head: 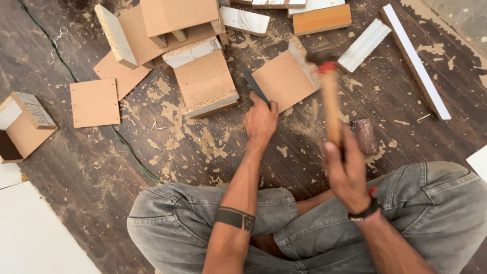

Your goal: The person sits cross-legged on the floor and hammers nails into small wooden boards and box parts using a claw hammer, holding each nail in place with one hand while striking. They move finished pieces aside and pick up new boards and nails from the pile around them.

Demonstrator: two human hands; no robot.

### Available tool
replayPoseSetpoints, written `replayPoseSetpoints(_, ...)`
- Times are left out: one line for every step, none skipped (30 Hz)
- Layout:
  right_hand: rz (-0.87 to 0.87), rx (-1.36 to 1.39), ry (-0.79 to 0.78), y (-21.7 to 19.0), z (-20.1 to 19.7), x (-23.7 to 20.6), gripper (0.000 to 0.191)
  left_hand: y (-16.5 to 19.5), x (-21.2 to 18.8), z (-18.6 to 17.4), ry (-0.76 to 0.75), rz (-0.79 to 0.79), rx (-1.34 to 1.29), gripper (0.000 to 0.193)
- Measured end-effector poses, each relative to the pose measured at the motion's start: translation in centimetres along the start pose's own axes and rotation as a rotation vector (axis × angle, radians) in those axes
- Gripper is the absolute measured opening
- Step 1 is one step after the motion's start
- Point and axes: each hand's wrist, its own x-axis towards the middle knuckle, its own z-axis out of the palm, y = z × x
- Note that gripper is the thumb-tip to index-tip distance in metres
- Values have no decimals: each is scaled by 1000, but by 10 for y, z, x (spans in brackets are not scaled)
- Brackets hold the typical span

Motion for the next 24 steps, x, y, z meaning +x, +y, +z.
replayPoseSetpoints(-153, 71, 25, 3, -2, -6, 43, 2, -1, -3, 6, 21, 4, 75)
replayPoseSetpoints(-301, 144, 40, 6, -4, -11, 41, 5, -3, -6, 20, 33, 7, 76)
replayPoseSetpoints(-336, 155, 50, 9, -4, -15, 28, 9, -4, -9, 32, 40, 16, 77)
replayPoseSetpoints(-374, 169, 67, 12, 0, -15, 18, 11, -6, -13, 44, 55, 28, 77)
replayPoseSetpoints(-333, 41, 75, 14, 2, -14, 19, 15, -7, -17, 53, 63, 15, 76)
replayPoseSetpoints(-293, -89, 77, 16, 5, -10, 20, 19, -7, -21, 63, 73, 0, 75)
replayPoseSetpoints(-150, -359, 59, 16, 8, -7, 33, 23, -9, -24, 65, 80, -15, 74)
replayPoseSetpoints(2, -627, 35, 15, 10, -2, 48, 27, -10, -28, 26, 66, -43, 75)
replayPoseSetpoints(104, -604, -48, 14, 11, 4, 48, 30, -10, -31, -9, 54, -73, 76)
replayPoseSetpoints(199, -575, -129, 12, 12, 10, 47, 33, -9, -34, -38, 45, -103, 78)
replayPoseSetpoints(293, -540, -206, 10, 13, 15, 47, 33, -10, -37, 84, 119, -110, 70)
replayPoseSetpoints(241, -540, -192, 7, 13, 16, 49, 33, -11, -38, 202, 199, -119, 64)
replayPoseSetpoints(189, -542, -181, 4, 12, 16, 50, 32, -11, -39, 319, 276, -132, 58)
replayPoseSetpoints(148, -547, -178, 2, 13, 13, 52, 30, -9, -41, 287, 266, -90, 56)
replayPoseSetpoints(183, -518, -164, 0, 12, 10, 51, 26, -9, -41, 247, 241, -51, 54)
replayPoseSetpoints(211, -486, -155, -1, 12, 8, 50, 21, -11, -41, 214, 215, -9, 52)
replayPoseSetpoints(219, -449, -138, -1, 14, 9, 50, 17, -11, -41, 176, 181, -2, 48)
replayPoseSetpoints(194, -358, -127, -1, 14, 9, 48, 14, -10, -41, 144, 158, 5, 44)
replayPoseSetpoints(178, -267, -116, -1, 14, 10, 46, 11, -10, -40, 104, 132, 15, 42)
replayPoseSetpoints(170, -179, -104, 0, 14, 11, 44, 9, -12, -39, 85, 157, 51, 44)
replayPoseSetpoints(237, -96, -83, 0, 13, 13, 43, 8, -13, -37, 66, 181, 84, 46)
replayPoseSetpoints(307, -14, -61, 0, 11, 16, 42, 8, -14, -35, 45, 204, 117, 48)
replayPoseSetpoints(379, 69, -38, -1, 9, 17, 42, 8, -15, -32, 29, 153, 117, 55)
replayPoseSetpoints(405, 84, -20, -2, 8, 18, 43, 9, -15, -30, 15, 106, 121, 64)
